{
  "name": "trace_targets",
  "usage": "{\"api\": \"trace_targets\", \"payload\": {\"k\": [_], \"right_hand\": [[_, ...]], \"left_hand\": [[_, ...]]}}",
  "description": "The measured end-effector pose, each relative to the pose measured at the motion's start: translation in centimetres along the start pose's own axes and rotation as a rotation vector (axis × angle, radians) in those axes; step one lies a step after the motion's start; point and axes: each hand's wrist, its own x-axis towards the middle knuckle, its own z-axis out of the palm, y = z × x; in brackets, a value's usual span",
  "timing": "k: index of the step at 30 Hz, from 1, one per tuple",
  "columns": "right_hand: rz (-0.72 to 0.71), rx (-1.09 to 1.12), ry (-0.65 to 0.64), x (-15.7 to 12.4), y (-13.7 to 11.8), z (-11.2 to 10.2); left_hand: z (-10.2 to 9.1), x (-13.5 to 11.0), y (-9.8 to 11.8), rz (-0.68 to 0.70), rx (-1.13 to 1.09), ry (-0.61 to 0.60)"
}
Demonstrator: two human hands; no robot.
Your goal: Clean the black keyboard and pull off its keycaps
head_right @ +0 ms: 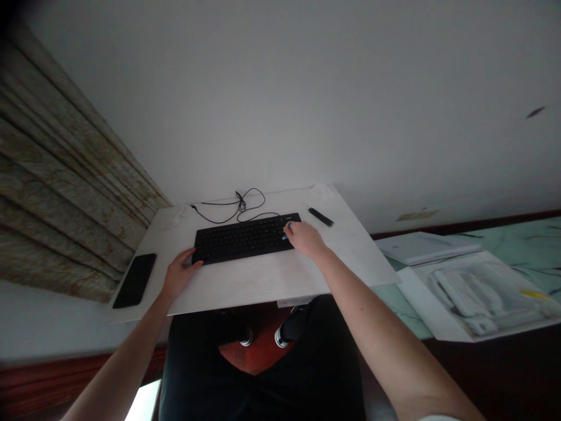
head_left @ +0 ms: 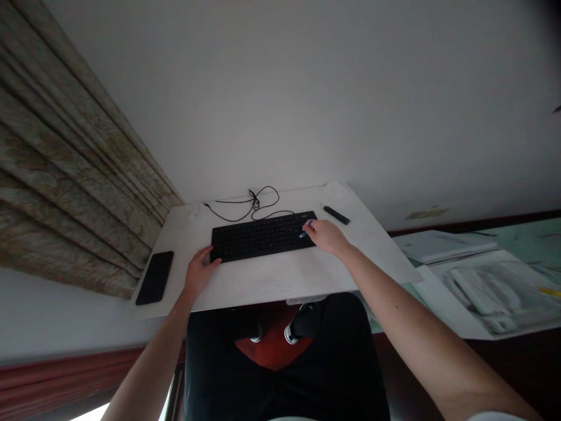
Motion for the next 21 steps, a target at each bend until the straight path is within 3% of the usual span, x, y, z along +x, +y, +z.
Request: {"api": "trace_targets", "payload": {"k": [4,8,11,15,18,21], "right_hand": [[0.149,-0.149,0.032,0.2,1.0,-1.2],[0.091,0.064,0.022,1.0,-1.6,-0.2],[-0.042,0.411,-0.005,1.7,-6.7,2.5],[-0.11,0.706,-0.057,2.4,-15.5,6.7],[-0.16,0.722,-0.12,2.6,-21.1,8.6],[-0.221,0.56,-0.192,2.3,-24.5,8.9]], "left_hand": [[0.2,0.1,-0.3,0.008,0.002,-0.003],[0.4,0.1,-0.5,0.022,-0.008,-0.002],[0.4,0.1,-0.6,0.02,-0.014,-0.008],[0.3,0.2,-0.8,-0.006,-0.036,-0.019],[-0.1,0.1,-1.1,-0.024,-0.084,-0.036],[-0.3,-0.1,-1.3,-0.043,-0.144,-0.041]]}}
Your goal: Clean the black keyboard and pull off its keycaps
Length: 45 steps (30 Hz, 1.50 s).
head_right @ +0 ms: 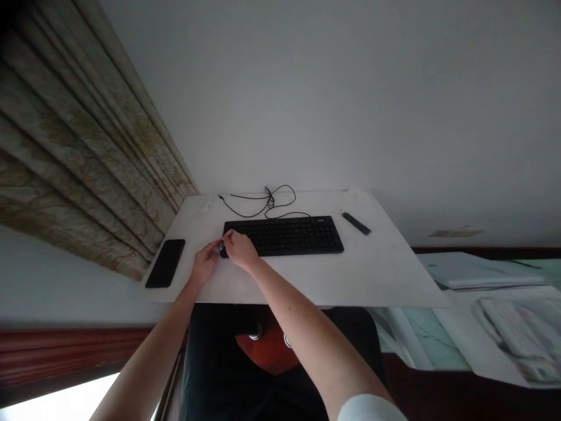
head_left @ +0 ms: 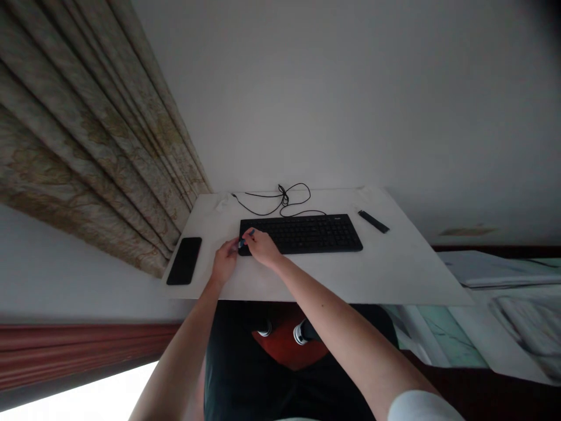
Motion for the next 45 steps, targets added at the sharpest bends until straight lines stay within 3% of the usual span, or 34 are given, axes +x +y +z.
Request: {"api": "trace_targets", "payload": {"k": [3,7,11,15,18,23,26,30,33,35,41,45], "right_hand": [[0.056,-0.233,-0.061,-0.3,-1.0,-0.3],[0.146,-0.422,-0.041,-1.0,-0.6,-2.3],[0.108,-0.343,-0.021,-1.3,-0.1,-2.7],[-0.006,-0.223,-0.066,-1.4,-0.5,-0.7],[-0.011,-0.264,-0.095,-1.6,-0.6,0.0],[0.097,-0.413,-0.018,-2.3,0.6,-2.3],[0.092,-0.337,0.012,-2.4,1.3,-3.0],[-0.016,-0.146,-0.042,-2.3,1.3,-1.6],[-0.045,-0.144,-0.075,-2.5,1.1,-0.5],[-0.028,-0.209,-0.072,-2.9,1.2,-0.9],[0.066,-0.337,-0.05,-3.9,2.8,-4.6],[0.015,-0.237,-0.065,-3.6,2.7,-4.1]], "left_hand": [[0.1,0.0,-0.1,-0.007,-0.025,0.008],[0.5,0.2,-0.2,0.006,-0.013,0.028],[0.5,0.2,-0.2,0.012,-0.011,0.04],[0.3,0.2,-0.3,0.011,-0.002,0.011],[0.3,0.2,-0.4,0.007,-0.003,0.001],[0.4,0.3,-0.4,0.008,0.003,0.032],[0.4,0.3,-0.2,0.01,0.016,0.043],[0.3,0.2,-0.1,0.006,0.025,0.039],[0.2,0.2,-0.1,0.001,0.028,0.024],[0.2,0.3,-0.1,-0.002,0.028,0.022],[0.4,0.2,-0.2,0.008,0.021,0.027],[0.4,0.3,-0.3,0.006,0.021,0.04]]}}
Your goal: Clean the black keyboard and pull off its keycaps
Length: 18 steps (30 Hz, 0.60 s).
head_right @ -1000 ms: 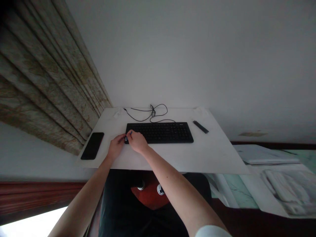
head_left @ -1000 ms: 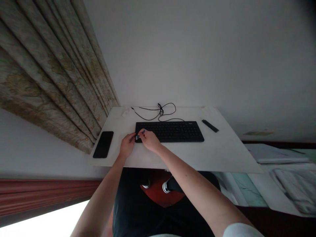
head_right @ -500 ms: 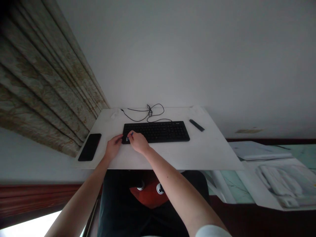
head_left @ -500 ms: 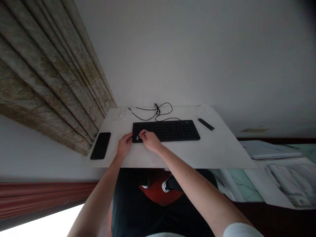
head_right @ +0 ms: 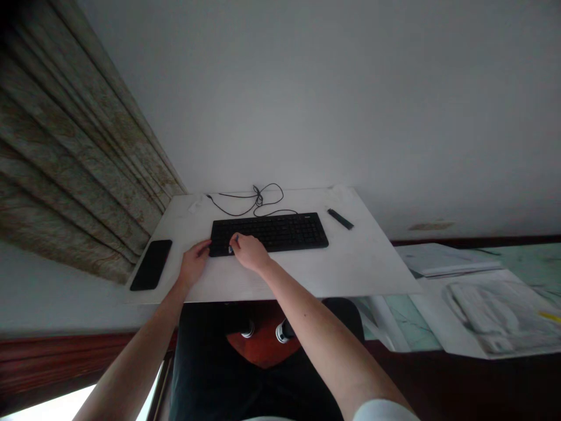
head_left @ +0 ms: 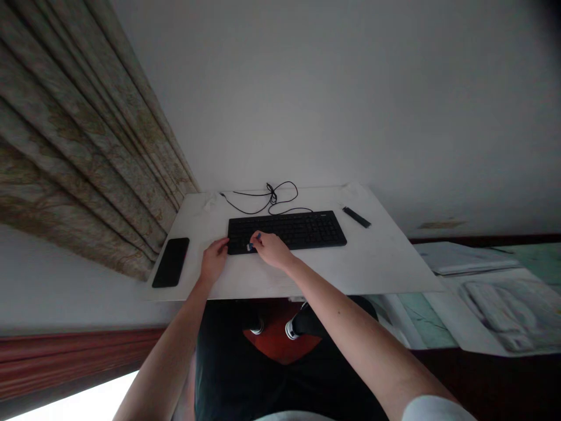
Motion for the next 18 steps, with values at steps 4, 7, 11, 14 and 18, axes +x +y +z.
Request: {"api": "trace_targets", "payload": {"k": [4,7,11,14,18], "right_hand": [[0.006,-0.043,-0.024,0.0,-1.3,1.0],[0.08,-0.164,0.005,-0.5,-0.7,0.0],[0.159,-0.173,0.054,-1.2,1.7,-2.3],[0.085,-0.013,0.091,-1.2,2.5,-2.5],[0.005,0.069,0.064,-0.7,1.2,-0.6]], "left_hand": [[-0.1,0.1,0.0,0.005,0.009,-0.009],[-0.1,0.1,0.0,0.002,0.008,-0.007],[0.1,0.0,-0.1,0.001,0.0,0.011],[0.2,0.0,-0.1,-0.003,-0.003,0.02],[0.0,0.0,0.0,-0.003,0.004,0.006]]}}
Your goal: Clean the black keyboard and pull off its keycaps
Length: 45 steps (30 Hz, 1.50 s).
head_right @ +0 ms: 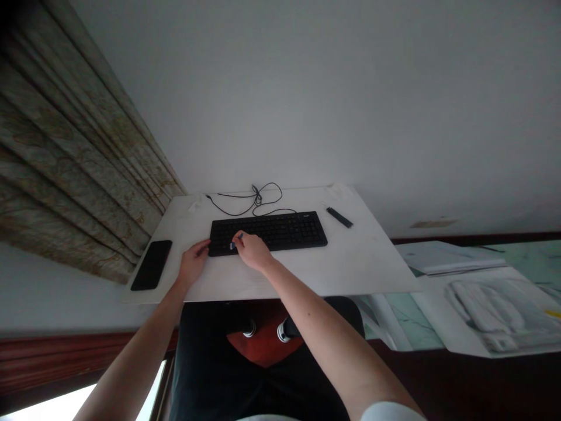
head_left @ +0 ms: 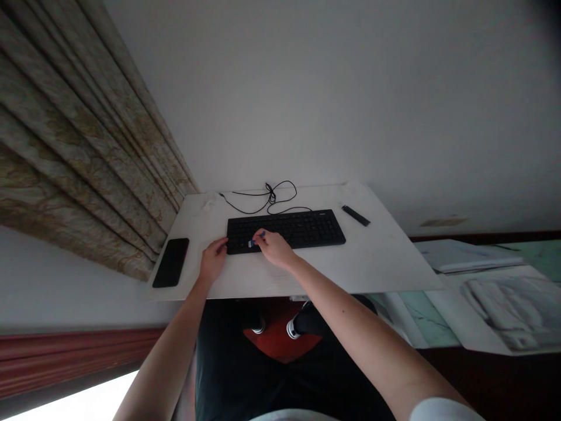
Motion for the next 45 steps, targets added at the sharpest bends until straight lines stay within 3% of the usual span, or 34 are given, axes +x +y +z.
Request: {"api": "trace_targets", "payload": {"k": [4,8,11,16,19,25,27,31,34,40,45], "right_hand": [[0.067,-0.155,-0.039,-0.3,-0.5,0.4],[0.14,-0.273,-0.004,-1.2,1.4,-2.0],[0.151,-0.227,0.036,-1.5,2.9,-3.2],[0.066,-0.051,0.035,-1.4,3.2,-2.2],[0.081,-0.104,0.014,-1.6,3.4,-2.4],[0.249,-0.324,0.065,-3.0,5.7,-5.7],[0.263,-0.275,0.101,-3.2,6.1,-6.1],[0.156,-0.138,0.109,-3.2,6.0,-5.4],[0.161,-0.189,0.087,-3.3,5.9,-5.2],[0.326,-0.367,0.123,-4.5,8.1,-8.2],[0.243,-0.184,0.18,-4.8,9.3,-8.8]], "left_hand": [[-0.1,0.1,0.0,0.003,0.005,-0.001],[-0.1,0.2,-0.1,0.01,0.014,0.001],[0.0,0.2,-0.1,0.01,0.022,0.007],[0.0,0.2,-0.1,0.003,0.003,0.007],[-0.1,0.1,-0.2,-0.003,-0.003,0.003],[0.0,0.1,0.1,-0.002,0.017,0.013],[0.0,0.0,0.2,0.002,0.023,0.017],[-0.1,-0.1,0.5,0.005,0.026,0.012],[-0.2,-0.1,0.7,0.003,0.023,0.012],[-0.2,-0.1,0.9,0.004,0.041,0.014],[0.0,-0.1,0.9,0.013,0.057,0.018]]}}
